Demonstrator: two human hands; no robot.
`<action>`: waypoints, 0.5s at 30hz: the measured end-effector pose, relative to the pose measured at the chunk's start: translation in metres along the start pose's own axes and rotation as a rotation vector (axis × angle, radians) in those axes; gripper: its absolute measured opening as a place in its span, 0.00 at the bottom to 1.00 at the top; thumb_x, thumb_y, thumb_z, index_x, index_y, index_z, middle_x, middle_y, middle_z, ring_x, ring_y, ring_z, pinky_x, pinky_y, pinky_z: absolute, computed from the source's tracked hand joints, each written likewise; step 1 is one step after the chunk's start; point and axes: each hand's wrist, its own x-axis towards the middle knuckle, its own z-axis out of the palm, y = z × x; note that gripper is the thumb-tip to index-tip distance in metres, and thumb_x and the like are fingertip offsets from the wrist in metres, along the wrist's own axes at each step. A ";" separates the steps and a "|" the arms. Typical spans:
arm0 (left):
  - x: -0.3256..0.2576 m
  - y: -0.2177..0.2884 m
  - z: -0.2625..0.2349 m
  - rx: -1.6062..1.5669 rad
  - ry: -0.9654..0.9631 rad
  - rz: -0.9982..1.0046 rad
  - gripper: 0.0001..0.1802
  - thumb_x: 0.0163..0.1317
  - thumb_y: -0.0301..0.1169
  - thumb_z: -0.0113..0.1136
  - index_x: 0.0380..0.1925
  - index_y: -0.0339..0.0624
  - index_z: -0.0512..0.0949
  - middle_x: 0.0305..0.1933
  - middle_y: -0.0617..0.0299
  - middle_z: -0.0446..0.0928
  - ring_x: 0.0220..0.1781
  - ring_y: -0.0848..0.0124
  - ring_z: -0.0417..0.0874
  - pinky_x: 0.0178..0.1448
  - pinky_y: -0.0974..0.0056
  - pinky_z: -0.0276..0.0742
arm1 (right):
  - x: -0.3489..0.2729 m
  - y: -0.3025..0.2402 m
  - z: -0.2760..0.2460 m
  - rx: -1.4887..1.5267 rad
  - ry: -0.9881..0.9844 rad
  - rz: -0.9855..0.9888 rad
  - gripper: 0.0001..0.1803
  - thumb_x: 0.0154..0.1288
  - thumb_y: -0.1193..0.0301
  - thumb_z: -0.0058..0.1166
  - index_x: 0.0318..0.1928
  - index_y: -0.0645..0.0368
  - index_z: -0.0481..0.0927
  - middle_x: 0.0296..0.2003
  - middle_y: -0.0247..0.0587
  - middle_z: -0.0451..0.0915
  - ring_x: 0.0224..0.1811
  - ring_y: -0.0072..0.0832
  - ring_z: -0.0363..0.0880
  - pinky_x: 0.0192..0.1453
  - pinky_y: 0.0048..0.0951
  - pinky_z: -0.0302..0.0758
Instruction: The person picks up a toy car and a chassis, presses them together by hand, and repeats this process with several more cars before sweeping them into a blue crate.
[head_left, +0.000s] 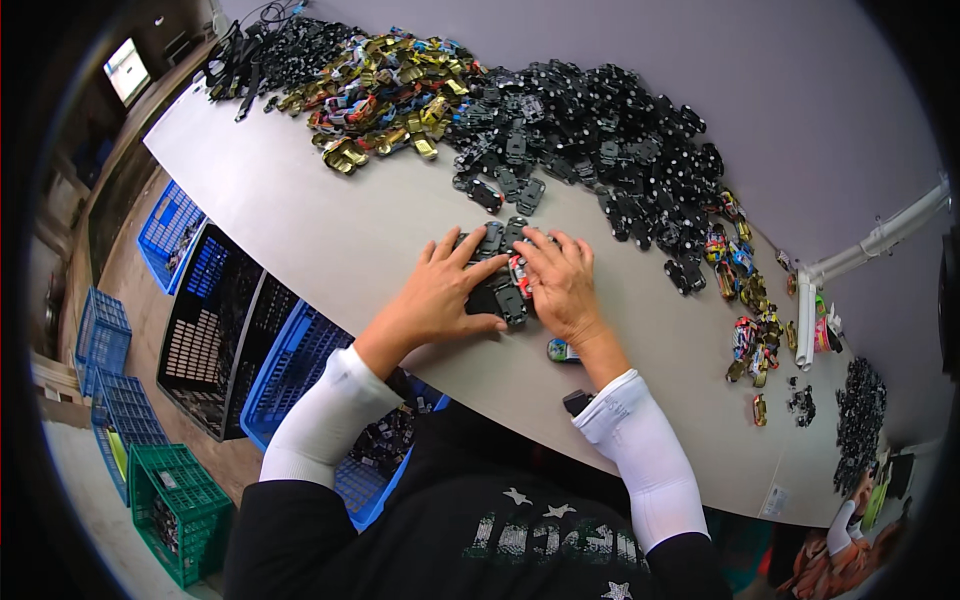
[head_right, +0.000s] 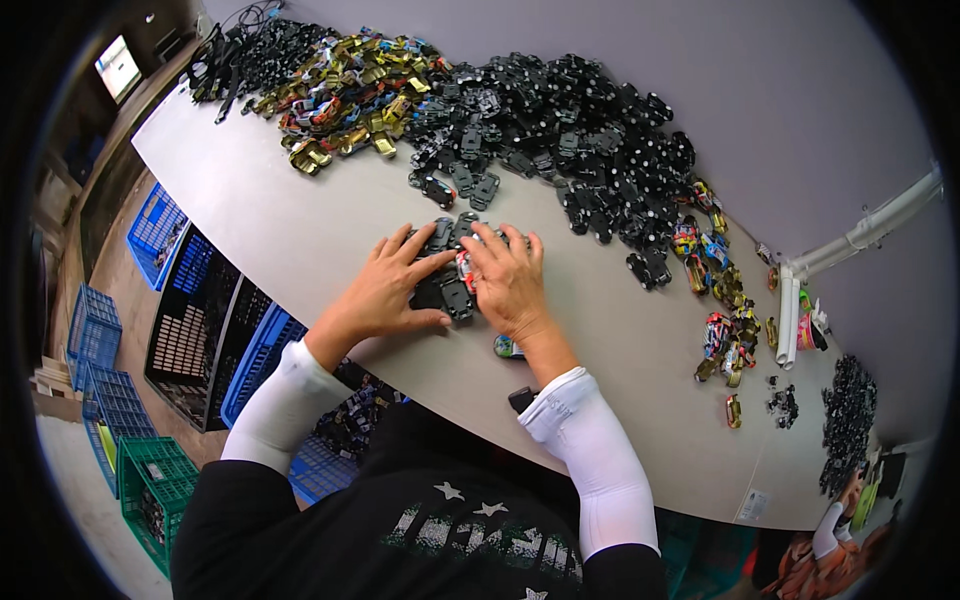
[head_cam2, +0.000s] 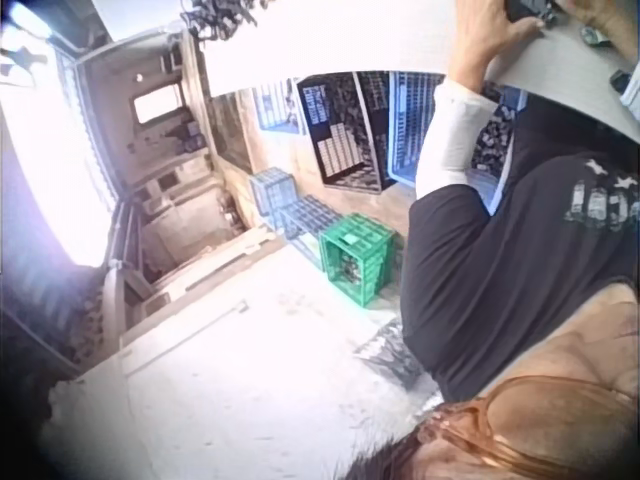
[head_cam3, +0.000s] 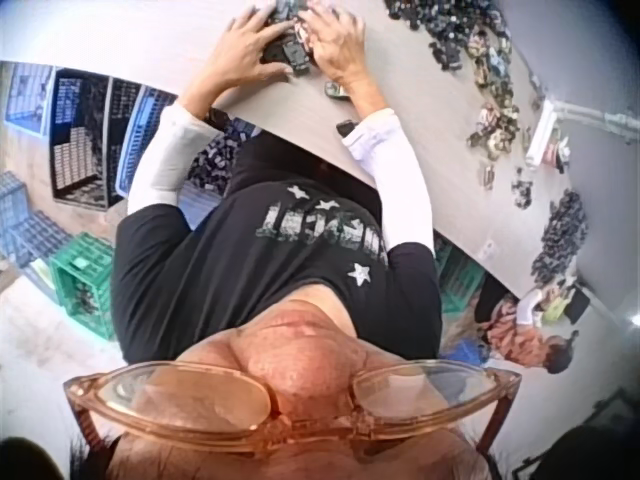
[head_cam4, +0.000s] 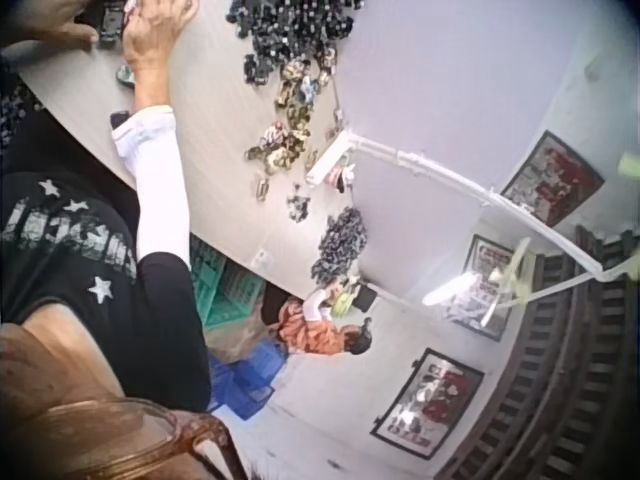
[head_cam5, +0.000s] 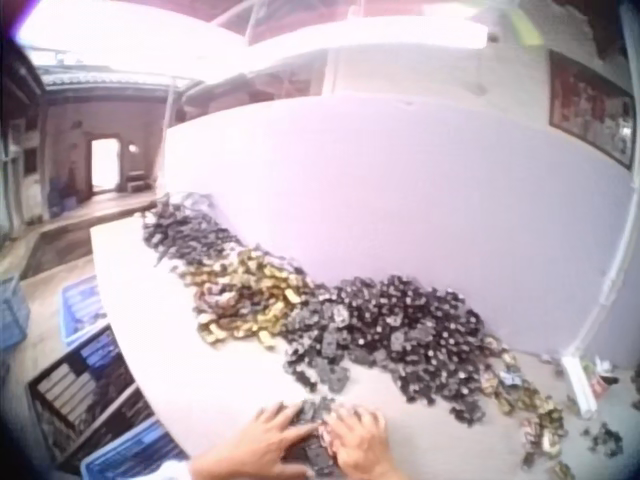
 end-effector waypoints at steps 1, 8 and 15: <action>-0.013 -0.001 -0.005 -0.009 0.023 -0.034 0.45 0.44 0.60 0.68 0.62 0.55 0.71 0.71 0.43 0.58 0.71 0.36 0.56 0.69 0.36 0.53 | 0.003 -0.012 0.005 0.025 0.002 -0.014 0.18 0.65 0.68 0.47 0.55 0.50 0.78 0.60 0.35 0.72 0.62 0.44 0.66 0.68 0.55 0.51; -0.114 -0.010 -0.051 -0.005 0.097 -0.306 0.41 0.41 0.48 0.74 0.59 0.49 0.74 0.69 0.44 0.61 0.71 0.40 0.57 0.71 0.42 0.53 | 0.029 -0.105 0.046 0.218 -0.059 -0.127 0.16 0.66 0.68 0.49 0.52 0.53 0.78 0.59 0.34 0.74 0.62 0.43 0.66 0.69 0.56 0.51; -0.205 -0.042 -0.055 -0.210 0.271 -0.622 0.23 0.46 0.35 0.73 0.42 0.39 0.76 0.62 0.43 0.68 0.67 0.44 0.65 0.68 0.50 0.62 | 0.039 -0.192 0.092 0.588 -0.051 -0.351 0.18 0.61 0.72 0.48 0.52 0.61 0.76 0.52 0.45 0.77 0.60 0.48 0.68 0.67 0.52 0.57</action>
